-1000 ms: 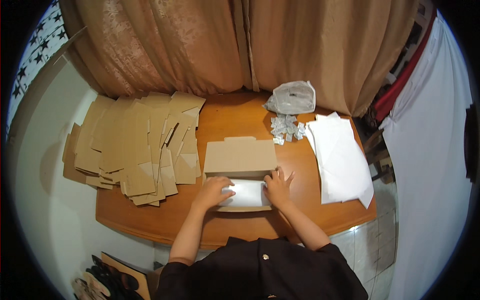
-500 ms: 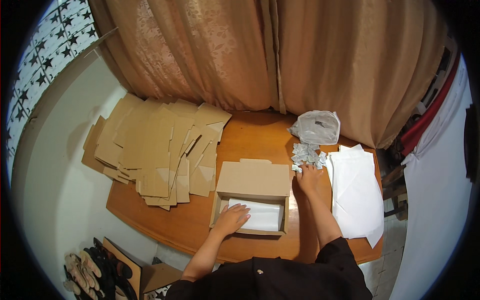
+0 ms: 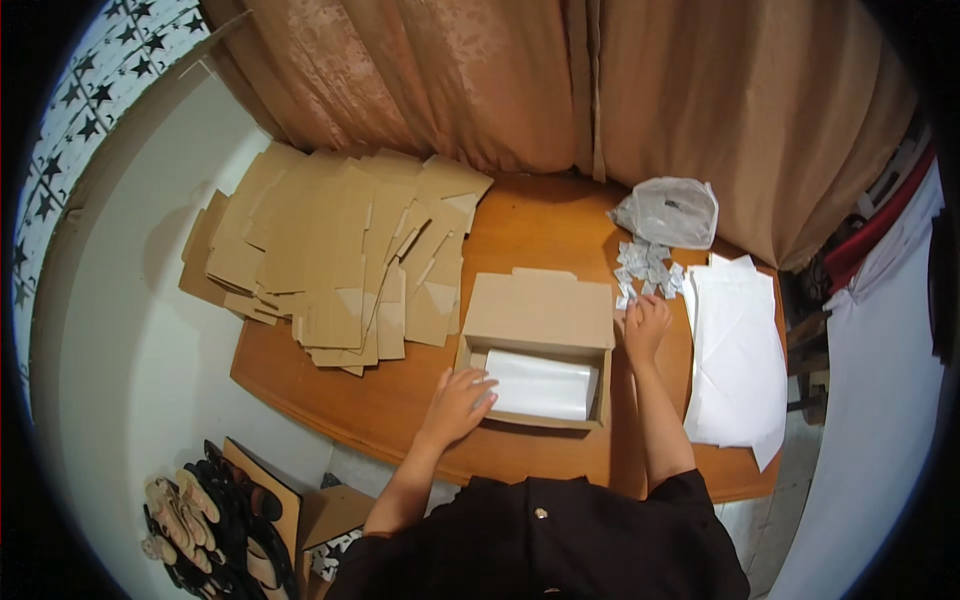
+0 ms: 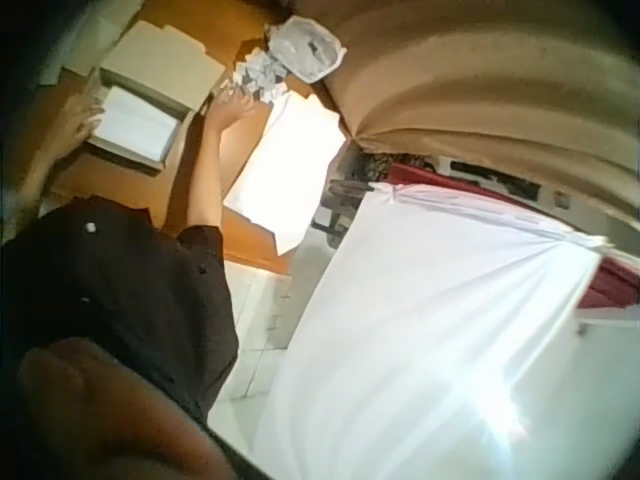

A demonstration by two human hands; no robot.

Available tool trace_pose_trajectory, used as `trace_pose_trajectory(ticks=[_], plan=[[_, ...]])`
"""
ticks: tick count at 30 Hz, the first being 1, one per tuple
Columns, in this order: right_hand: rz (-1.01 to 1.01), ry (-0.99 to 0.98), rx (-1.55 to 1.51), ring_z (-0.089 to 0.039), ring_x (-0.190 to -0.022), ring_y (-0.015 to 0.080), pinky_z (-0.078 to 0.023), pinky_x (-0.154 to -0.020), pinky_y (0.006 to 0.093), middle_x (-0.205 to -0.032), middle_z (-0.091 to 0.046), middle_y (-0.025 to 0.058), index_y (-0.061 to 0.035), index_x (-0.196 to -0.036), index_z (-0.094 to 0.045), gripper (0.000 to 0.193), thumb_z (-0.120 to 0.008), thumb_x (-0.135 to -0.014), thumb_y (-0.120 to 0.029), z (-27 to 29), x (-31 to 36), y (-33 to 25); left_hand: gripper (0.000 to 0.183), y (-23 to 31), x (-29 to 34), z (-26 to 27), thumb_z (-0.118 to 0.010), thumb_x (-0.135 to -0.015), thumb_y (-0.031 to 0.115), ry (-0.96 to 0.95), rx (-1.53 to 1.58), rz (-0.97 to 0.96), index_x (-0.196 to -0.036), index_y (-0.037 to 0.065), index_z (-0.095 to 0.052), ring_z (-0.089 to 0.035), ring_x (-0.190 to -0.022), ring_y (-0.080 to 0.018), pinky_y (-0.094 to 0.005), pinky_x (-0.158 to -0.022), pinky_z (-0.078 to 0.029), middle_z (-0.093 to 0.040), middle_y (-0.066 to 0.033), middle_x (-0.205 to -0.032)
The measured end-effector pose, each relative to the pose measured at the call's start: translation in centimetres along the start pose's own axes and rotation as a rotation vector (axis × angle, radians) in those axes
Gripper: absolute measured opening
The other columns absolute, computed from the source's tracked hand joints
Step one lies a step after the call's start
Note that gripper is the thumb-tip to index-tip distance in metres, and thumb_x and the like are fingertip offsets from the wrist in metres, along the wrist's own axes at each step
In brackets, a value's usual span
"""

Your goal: Folding cardboard sheets into shoe boxes, inserting tissue paper, and stacking them on a shelf.

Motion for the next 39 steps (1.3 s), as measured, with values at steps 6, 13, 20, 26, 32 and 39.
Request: trace_pose_trajectory(ticks=[6, 13, 20, 26, 32, 39], plan=[[0.333, -0.148, -0.039, -0.047, -0.108, 0.0303, -0.023, -0.099, 0.0535, -0.106, -0.054, 0.0095, -0.0139, -0.099, -0.066, 0.026, -0.062, -0.073, -0.015, 6.6, 5.4, -10.2, 0.035, -1.5, -0.6, 1.0, -0.06, -0.084, 0.026, 0.166, -0.024, 0.078, -0.115, 0.01, -0.058, -0.042, -0.119, -0.0327, -0.0522, -0.101, -0.027, -0.049, -0.0147, -0.123], [0.249, -0.417, -0.017, -0.042, -0.115, 0.0317, -0.019, -0.102, 0.0574, -0.118, -0.048, 0.0136, -0.0156, -0.114, -0.06, 0.039, -0.059, -0.075, -0.021, 6.1, 8.2, -10.4, 0.056, -5.1, -1.7, -0.1, -0.06, -0.084, 0.028, 0.205, 0.156, 0.235, -0.132, 0.006, -0.041, -0.038, -0.124, -0.034, -0.0421, -0.104, -0.027, -0.043, -0.0179, -0.13], [-0.371, -0.26, -0.166, -0.041, -0.118, 0.0357, -0.027, -0.103, 0.0388, -0.13, -0.043, 0.0209, -0.0027, -0.132, -0.04, 0.056, -0.053, -0.085, -0.03, 2.4, 4.2, -6.2, 0.078, -9.0, -5.7, -3.2, -0.056, -0.087, 0.036, 0.108, 1.166, 0.631, -0.142, -0.003, -0.016, -0.031, -0.131, -0.0276, -0.0348, -0.105, -0.028, -0.029, -0.0233, -0.141], [-0.734, -0.235, -0.803, -0.052, -0.108, 0.0202, -0.034, -0.095, 0.0379, -0.118, -0.055, 0.012, -0.0054, -0.136, -0.035, 0.059, -0.051, -0.089, -0.037, -1.1, 4.8, -2.7, 0.057, -11.4, -8.2, -4.3, -0.051, -0.088, 0.036, 0.141, 1.357, 0.474, -0.13, -0.001, -0.042, -0.046, -0.115, -0.0218, -0.0298, -0.096, -0.034, -0.052, -0.0124, -0.125], [-0.771, -0.207, -0.82, -0.053, -0.099, 0.0142, -0.029, -0.092, 0.0409, -0.109, -0.058, 0.002, -0.0101, -0.137, -0.033, 0.061, -0.052, -0.087, -0.039, 4.3, 4.3, -6.4, 0.054, -8.7, -7.6, -3.4, -0.045, -0.091, 0.038, 0.352, 1.31, 0.41, -0.129, 0.001, -0.044, -0.047, -0.115, -0.0202, -0.0297, -0.099, -0.031, -0.052, -0.011, -0.125], [-0.489, -0.235, -0.89, -0.045, -0.112, 0.0199, -0.035, -0.097, 0.0347, -0.117, -0.048, 0.0117, -0.0093, -0.137, -0.031, 0.066, -0.063, -0.082, -0.023, 8.5, 5.9, -10.2, 0.052, -5.3, -3.2, 1.0, -0.047, -0.091, 0.03, 0.384, 1.133, 0.093, -0.131, -0.002, -0.041, -0.032, -0.13, -0.0253, -0.0364, -0.109, -0.02, -0.04, -0.0146, -0.136]])
Point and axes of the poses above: each hand's wrist, its own x-axis away from the middle knuckle, its own z-axis out of the back of the hand, y = z × x, the point moved 2 cm from there along -x, towards the middle knuckle
